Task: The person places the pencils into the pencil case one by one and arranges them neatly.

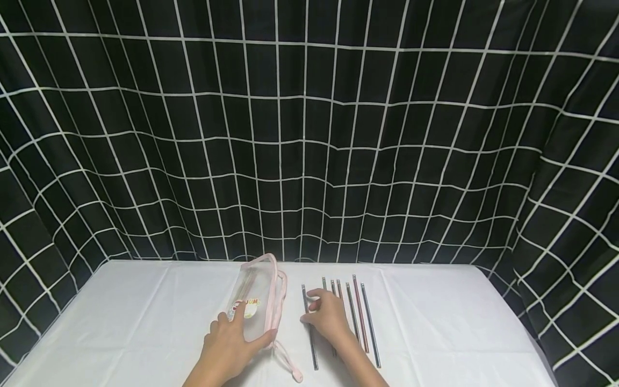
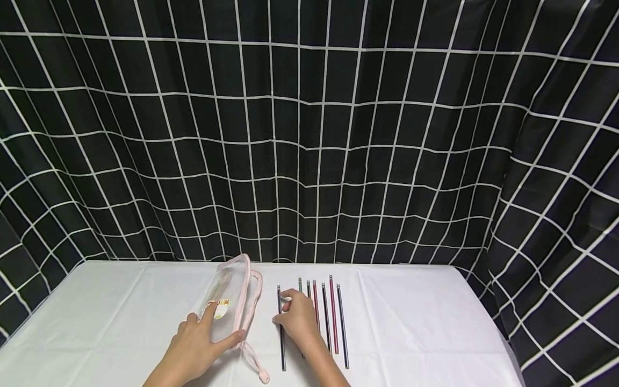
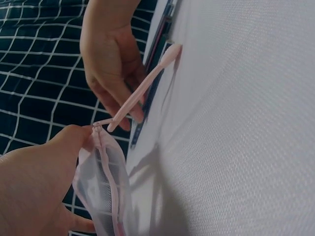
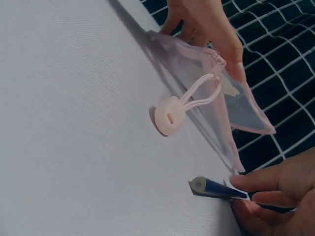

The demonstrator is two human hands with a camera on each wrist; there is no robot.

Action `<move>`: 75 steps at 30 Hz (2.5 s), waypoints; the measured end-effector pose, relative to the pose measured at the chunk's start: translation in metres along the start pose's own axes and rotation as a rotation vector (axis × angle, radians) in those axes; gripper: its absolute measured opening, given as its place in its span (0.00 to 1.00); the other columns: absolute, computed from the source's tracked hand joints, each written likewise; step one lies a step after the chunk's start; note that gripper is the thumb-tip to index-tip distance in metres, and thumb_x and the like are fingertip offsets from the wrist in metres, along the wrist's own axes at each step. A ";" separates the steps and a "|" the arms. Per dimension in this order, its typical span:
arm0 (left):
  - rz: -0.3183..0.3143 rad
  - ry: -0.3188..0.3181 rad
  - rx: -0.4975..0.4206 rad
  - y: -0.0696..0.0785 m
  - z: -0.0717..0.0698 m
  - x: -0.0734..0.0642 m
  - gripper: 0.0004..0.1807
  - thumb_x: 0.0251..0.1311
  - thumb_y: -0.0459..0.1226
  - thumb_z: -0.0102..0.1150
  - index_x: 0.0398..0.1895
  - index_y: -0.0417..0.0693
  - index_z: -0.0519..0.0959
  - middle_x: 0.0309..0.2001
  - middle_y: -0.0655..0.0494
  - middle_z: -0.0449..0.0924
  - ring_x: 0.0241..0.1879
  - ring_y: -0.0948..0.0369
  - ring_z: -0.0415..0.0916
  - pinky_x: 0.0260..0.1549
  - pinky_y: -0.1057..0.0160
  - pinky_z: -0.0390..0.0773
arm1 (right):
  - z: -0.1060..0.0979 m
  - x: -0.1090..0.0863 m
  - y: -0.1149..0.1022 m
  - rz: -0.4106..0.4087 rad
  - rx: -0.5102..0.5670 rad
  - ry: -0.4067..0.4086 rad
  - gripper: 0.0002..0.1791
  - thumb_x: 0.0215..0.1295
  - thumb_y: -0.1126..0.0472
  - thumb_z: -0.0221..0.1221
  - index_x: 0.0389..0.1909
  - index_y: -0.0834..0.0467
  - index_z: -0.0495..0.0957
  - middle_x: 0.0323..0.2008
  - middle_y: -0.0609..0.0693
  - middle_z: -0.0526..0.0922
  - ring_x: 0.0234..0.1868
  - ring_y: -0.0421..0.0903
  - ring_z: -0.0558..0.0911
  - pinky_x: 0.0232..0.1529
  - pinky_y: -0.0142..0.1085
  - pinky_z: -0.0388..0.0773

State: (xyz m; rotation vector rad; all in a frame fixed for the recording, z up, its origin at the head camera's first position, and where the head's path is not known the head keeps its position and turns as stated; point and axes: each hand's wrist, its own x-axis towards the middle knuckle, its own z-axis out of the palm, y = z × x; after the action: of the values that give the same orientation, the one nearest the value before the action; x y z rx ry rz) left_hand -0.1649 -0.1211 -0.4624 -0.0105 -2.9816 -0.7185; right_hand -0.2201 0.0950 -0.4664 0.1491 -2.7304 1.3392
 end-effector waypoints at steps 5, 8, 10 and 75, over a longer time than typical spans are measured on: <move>-0.003 -0.003 0.001 -0.001 0.001 0.000 0.55 0.57 0.70 0.65 0.73 0.38 0.69 0.48 0.30 0.75 0.46 0.36 0.78 0.42 0.34 0.78 | 0.008 0.005 0.012 -0.046 -0.028 0.012 0.31 0.47 0.68 0.78 0.54 0.74 0.82 0.26 0.51 0.83 0.24 0.43 0.79 0.26 0.35 0.80; -0.004 -0.003 0.001 -0.001 0.001 0.000 0.55 0.57 0.70 0.65 0.73 0.37 0.69 0.48 0.29 0.75 0.46 0.36 0.78 0.42 0.34 0.78 | 0.014 0.009 0.021 -0.073 -0.049 0.016 0.31 0.46 0.67 0.78 0.52 0.75 0.82 0.25 0.51 0.81 0.23 0.43 0.78 0.25 0.34 0.78; -0.004 0.000 0.000 -0.001 0.001 0.000 0.55 0.57 0.70 0.65 0.73 0.37 0.69 0.48 0.29 0.75 0.46 0.36 0.78 0.42 0.34 0.78 | 0.011 0.006 0.015 -0.061 -0.045 0.011 0.30 0.46 0.67 0.78 0.52 0.74 0.82 0.24 0.50 0.81 0.23 0.43 0.77 0.26 0.35 0.78; 0.003 0.001 0.011 -0.002 0.001 0.000 0.55 0.57 0.70 0.65 0.73 0.37 0.69 0.47 0.29 0.75 0.45 0.37 0.77 0.41 0.35 0.78 | -0.005 0.008 -0.004 0.126 0.321 -0.044 0.28 0.59 0.74 0.68 0.62 0.76 0.76 0.35 0.61 0.88 0.26 0.44 0.88 0.30 0.37 0.87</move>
State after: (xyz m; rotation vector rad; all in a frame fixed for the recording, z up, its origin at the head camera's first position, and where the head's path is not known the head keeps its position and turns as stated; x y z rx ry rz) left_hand -0.1655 -0.1220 -0.4644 -0.0140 -2.9839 -0.7010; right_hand -0.2277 0.0959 -0.4594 0.0289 -2.5762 1.8234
